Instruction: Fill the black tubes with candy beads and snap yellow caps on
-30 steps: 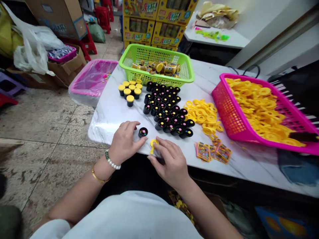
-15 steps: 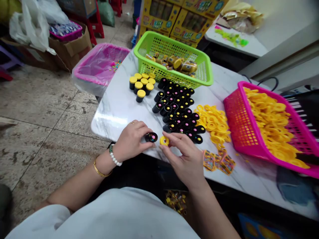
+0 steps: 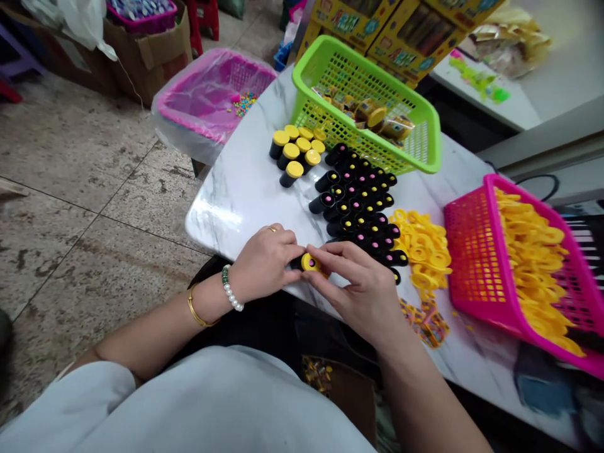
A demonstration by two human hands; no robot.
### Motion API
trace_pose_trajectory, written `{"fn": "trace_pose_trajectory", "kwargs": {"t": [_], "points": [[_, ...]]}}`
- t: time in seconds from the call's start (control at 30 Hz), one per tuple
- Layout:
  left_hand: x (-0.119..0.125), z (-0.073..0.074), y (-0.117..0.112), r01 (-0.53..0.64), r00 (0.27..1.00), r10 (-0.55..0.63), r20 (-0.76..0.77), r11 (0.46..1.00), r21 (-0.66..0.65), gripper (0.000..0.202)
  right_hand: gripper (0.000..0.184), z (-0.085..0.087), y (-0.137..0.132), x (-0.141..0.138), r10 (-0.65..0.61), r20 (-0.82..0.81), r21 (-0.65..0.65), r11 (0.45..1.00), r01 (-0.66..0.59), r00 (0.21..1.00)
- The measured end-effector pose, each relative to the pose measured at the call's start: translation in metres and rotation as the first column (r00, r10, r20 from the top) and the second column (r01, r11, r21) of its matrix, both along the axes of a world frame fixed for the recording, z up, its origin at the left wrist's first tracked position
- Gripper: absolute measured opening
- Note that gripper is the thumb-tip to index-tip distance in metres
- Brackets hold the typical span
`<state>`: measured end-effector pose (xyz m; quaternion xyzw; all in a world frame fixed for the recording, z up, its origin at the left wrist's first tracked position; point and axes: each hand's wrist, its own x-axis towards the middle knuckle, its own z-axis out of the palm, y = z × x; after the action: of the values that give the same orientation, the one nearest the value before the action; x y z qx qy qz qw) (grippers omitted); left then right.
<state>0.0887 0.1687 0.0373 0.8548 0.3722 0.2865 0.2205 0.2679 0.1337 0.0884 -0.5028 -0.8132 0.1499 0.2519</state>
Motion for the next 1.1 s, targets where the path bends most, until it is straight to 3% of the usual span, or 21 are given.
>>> {"fn": "trace_pose_trajectory", "kwargs": {"t": [0.13,0.17,0.23,0.3,0.37,0.43,0.5,0.63,0.77,0.87,0.93,1.03,1.1], "points": [[-0.008,0.021,0.0,0.029,0.996,-0.043,-0.076,0.985,-0.17,0.015,0.023,0.001,0.002,-0.001,0.024,0.017,-0.005,1.0,-0.024,1.0],[-0.009,0.027,0.0,0.057,0.996,-0.074,-0.055,0.963,-0.263,0.017,0.023,0.002,0.003,-0.001,0.033,0.026,-0.001,0.999,-0.033,0.999],[-0.011,0.037,0.0,0.108,0.994,-0.096,0.051,0.869,-0.483,0.02,0.022,0.004,0.003,-0.002,0.051,0.044,0.008,0.999,-0.051,0.998],[-0.006,0.039,0.0,0.099,0.986,0.014,0.167,0.758,-0.644,0.021,0.021,0.004,0.003,-0.001,0.067,0.053,0.017,0.998,-0.068,0.996],[0.002,0.035,-0.002,0.039,0.955,0.19,0.229,0.683,-0.73,0.023,0.02,0.003,0.003,0.0,0.063,0.063,0.022,0.998,-0.064,0.996],[0.009,0.028,-0.005,0.011,0.914,0.303,0.27,0.647,-0.762,0.023,0.019,0.001,0.002,0.0,0.05,0.065,0.032,0.998,-0.052,0.997],[0.011,0.023,-0.008,0.03,0.898,0.324,0.298,0.63,-0.776,0.026,0.019,-0.003,0.0,0.0,0.037,0.041,0.039,0.999,-0.039,0.998],[0.006,0.022,-0.011,0.067,0.927,0.234,0.295,0.67,-0.74,0.024,0.026,-0.014,-0.005,-0.002,-0.01,-0.062,0.028,1.0,0.012,0.998],[0.002,0.022,-0.016,0.008,0.943,0.184,0.277,0.821,-0.57,0.032,0.047,-0.03,-0.016,0.002,-0.127,-0.251,-0.115,0.988,0.101,0.96],[0.006,0.018,-0.022,-0.032,0.959,0.143,0.244,0.913,-0.406,0.042,0.067,-0.038,-0.031,0.006,-0.231,-0.437,-0.284,0.952,0.111,0.869],[0.008,0.016,-0.023,-0.042,0.971,0.117,0.207,0.942,-0.333,0.037,0.059,-0.039,-0.039,0.008,-0.278,-0.493,-0.312,0.941,0.131,0.824],[0.009,0.017,-0.019,-0.032,0.979,0.088,0.184,0.956,-0.291,0.026,0.028,-0.035,-0.041,0.007,-0.325,-0.503,-0.297,0.935,0.193,0.801],[0.007,0.018,-0.013,0.027,0.98,0.031,0.196,0.959,-0.283,0.026,0.021,-0.032,-0.034,0.004,-0.378,-0.542,-0.377,0.908,0.184,0.751]]}}
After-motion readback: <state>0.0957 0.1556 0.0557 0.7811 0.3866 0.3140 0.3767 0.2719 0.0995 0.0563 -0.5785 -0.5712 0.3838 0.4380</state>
